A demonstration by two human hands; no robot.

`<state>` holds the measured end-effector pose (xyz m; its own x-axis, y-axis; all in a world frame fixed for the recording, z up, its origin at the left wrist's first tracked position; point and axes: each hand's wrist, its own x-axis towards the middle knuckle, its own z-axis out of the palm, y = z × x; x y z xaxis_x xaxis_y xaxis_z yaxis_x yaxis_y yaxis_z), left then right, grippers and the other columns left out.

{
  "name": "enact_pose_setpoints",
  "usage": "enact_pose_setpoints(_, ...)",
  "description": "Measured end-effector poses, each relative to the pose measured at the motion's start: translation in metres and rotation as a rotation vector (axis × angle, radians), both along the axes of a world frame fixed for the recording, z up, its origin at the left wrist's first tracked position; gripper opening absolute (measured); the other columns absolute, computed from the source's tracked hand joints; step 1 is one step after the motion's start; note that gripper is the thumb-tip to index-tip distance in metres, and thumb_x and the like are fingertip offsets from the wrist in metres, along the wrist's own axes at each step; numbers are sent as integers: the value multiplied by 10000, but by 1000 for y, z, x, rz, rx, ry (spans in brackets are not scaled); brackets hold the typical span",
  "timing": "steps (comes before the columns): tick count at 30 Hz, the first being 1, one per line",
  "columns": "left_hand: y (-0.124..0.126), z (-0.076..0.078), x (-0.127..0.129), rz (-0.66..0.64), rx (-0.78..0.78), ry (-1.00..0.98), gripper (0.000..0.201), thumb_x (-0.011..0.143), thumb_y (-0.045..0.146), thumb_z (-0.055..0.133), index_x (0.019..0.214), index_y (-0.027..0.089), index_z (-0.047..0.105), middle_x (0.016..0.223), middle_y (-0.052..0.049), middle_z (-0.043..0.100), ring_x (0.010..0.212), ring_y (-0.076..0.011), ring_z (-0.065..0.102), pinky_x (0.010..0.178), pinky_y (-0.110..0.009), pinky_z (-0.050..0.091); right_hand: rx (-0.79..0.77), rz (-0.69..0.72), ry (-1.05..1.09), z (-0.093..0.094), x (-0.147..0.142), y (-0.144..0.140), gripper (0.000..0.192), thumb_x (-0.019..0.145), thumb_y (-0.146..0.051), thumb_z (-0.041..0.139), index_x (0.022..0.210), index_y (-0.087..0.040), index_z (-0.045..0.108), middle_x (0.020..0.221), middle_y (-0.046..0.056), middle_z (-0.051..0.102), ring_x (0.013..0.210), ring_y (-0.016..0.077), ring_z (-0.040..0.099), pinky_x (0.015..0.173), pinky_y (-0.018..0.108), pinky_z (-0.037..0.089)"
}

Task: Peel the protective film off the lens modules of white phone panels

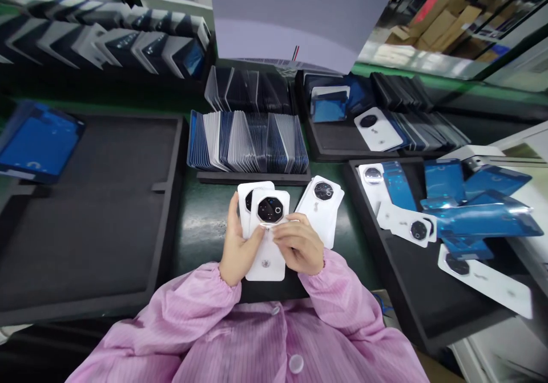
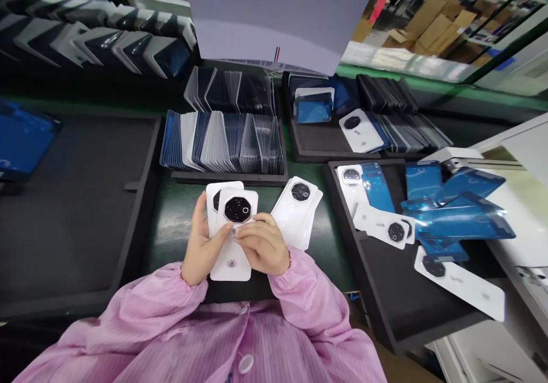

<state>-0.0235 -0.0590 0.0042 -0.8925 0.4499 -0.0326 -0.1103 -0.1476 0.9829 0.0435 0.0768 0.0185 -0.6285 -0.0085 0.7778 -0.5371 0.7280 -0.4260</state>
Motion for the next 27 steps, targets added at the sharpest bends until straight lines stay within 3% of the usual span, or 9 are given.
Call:
enact_pose_setpoints(3,0,3,-1,-3,30,-13,825,820,339,663,1470,276,159,1382,-128,498,1240,-269,519,1069,-473,382,-42,35,42,2,-1,-1,258,795,-15,564,966,-208,564,803,37,724,761,180,720,777,399,553)
enact_pose_setpoints(7,-1,6,-1,4,18,-6,827,809,357,675,1465,296,176,1418,-120,463,1259,-281,500,1063,-475,393,-67,68,71,4,-3,-1,304,772,11,575,1011,-177,580,805,63,730,780,190,725,749,368,577)
enact_pose_setpoints(13,-2,8,-1,7,10,-12,820,807,345,681,1464,297,192,1401,-118,479,1243,-288,514,1058,-487,396,-30,52,34,3,-2,0,226,798,-41,584,943,-214,585,782,32,729,779,192,726,748,379,569)
enact_pose_setpoints(27,-2,6,-1,-4,19,35,814,813,296,678,1465,310,191,1434,-110,441,1277,-292,479,1070,-512,378,-37,32,75,1,-2,-2,173,799,-30,616,900,-170,605,776,50,729,794,191,725,747,370,568)
